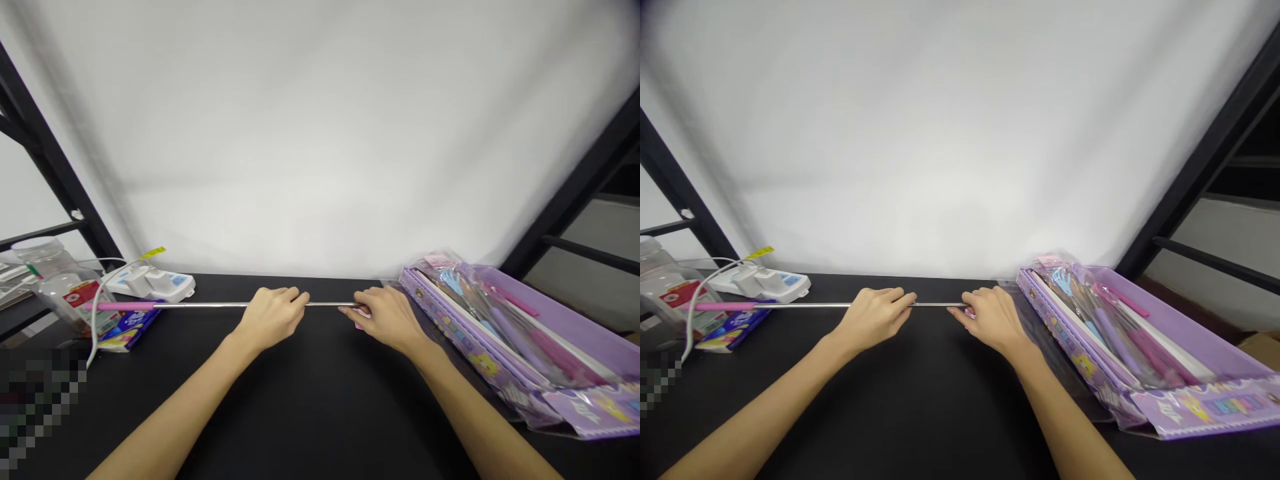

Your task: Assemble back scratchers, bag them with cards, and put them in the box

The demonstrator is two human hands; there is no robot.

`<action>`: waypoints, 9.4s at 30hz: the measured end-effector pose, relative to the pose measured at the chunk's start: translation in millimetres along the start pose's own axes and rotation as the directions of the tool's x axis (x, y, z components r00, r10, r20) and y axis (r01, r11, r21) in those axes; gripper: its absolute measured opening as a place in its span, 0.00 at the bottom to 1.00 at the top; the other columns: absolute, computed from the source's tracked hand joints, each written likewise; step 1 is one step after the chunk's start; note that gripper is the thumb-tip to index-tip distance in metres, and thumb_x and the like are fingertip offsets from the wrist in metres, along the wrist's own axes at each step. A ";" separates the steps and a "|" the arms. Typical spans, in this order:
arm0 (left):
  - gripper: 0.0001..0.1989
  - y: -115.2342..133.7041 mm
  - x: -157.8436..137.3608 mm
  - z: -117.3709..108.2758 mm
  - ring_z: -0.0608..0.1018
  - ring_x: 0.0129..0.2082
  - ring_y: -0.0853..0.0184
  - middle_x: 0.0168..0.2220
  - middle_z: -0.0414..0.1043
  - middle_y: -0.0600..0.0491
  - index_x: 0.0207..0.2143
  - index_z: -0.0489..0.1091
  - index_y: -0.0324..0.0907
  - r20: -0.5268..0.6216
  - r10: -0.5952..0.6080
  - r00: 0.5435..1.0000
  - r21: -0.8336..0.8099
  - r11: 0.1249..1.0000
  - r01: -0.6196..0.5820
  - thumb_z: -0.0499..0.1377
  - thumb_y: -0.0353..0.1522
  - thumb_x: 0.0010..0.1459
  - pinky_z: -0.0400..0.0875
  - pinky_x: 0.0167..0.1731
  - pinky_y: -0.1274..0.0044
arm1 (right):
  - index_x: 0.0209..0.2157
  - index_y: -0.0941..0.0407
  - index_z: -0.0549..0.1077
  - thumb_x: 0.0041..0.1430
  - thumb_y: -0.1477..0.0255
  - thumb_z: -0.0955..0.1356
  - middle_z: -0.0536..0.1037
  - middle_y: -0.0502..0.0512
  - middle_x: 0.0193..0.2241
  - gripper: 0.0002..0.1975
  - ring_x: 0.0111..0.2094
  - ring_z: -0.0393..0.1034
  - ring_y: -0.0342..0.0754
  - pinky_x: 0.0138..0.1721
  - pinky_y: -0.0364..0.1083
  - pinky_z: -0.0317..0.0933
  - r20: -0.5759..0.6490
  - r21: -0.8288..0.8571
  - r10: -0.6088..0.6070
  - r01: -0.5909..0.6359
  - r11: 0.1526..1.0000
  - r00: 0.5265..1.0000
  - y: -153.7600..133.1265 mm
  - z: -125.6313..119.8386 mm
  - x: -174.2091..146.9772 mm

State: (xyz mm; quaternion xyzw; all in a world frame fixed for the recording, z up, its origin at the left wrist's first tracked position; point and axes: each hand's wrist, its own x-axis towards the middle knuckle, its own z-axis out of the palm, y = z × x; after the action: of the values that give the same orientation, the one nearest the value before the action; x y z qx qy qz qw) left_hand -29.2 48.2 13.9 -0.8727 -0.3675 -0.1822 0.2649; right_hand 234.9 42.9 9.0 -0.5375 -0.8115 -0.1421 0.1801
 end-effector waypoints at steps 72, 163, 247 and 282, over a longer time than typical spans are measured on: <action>0.17 25.1 -2.5 1.8 0.77 0.26 0.69 0.32 0.77 0.54 0.55 0.69 0.46 0.051 0.002 0.999 -0.372 0.928 0.017 0.48 0.40 0.70 0.65 0.26 0.78 | 0.27 0.53 0.72 0.55 0.66 0.68 0.78 0.49 0.25 0.06 0.28 0.70 0.46 0.28 0.45 0.43 0.053 0.043 0.155 -0.157 0.987 0.987 -10.3 -11.3 -5.7; 0.17 29.1 -0.7 0.6 0.77 0.36 0.66 0.39 0.76 0.55 0.47 0.72 0.48 0.239 -0.264 0.935 -0.679 0.643 0.355 0.47 0.43 0.69 0.68 0.38 0.76 | 0.36 0.55 0.76 0.53 0.72 0.65 0.81 0.58 0.30 0.10 0.37 0.77 0.55 0.38 0.49 0.65 0.170 0.092 0.569 -0.588 0.804 0.804 66.1 -28.9 -19.5; 0.25 35.4 0.6 2.6 0.71 0.26 0.70 0.28 0.71 0.57 0.59 0.65 0.47 0.366 -0.343 0.865 -0.856 0.241 0.457 0.56 0.45 0.63 0.66 0.31 0.77 | 0.33 0.58 0.80 0.53 0.55 0.73 0.82 0.57 0.30 0.19 0.31 0.77 0.48 0.32 0.46 0.73 0.349 0.935 0.150 -0.331 -0.129 0.925 -34.3 8.6 -6.3; 0.17 38.3 0.4 -0.9 0.79 0.34 0.64 0.33 0.80 0.49 0.35 0.77 0.39 0.484 -0.110 0.868 -0.870 0.050 0.491 0.60 0.44 0.60 0.71 0.36 0.76 | 0.39 0.53 0.74 0.49 0.59 0.76 0.79 0.51 0.31 0.19 0.35 0.75 0.48 0.40 0.48 0.67 0.320 0.941 0.328 -0.257 -0.221 0.889 -23.9 4.3 -6.5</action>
State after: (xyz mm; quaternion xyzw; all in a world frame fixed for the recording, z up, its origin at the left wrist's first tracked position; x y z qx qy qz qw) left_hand -0.8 25.2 2.2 -0.7419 -0.3647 -0.2996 -0.4762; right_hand 214.5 30.3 1.4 -0.3880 -0.4817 0.5455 0.5655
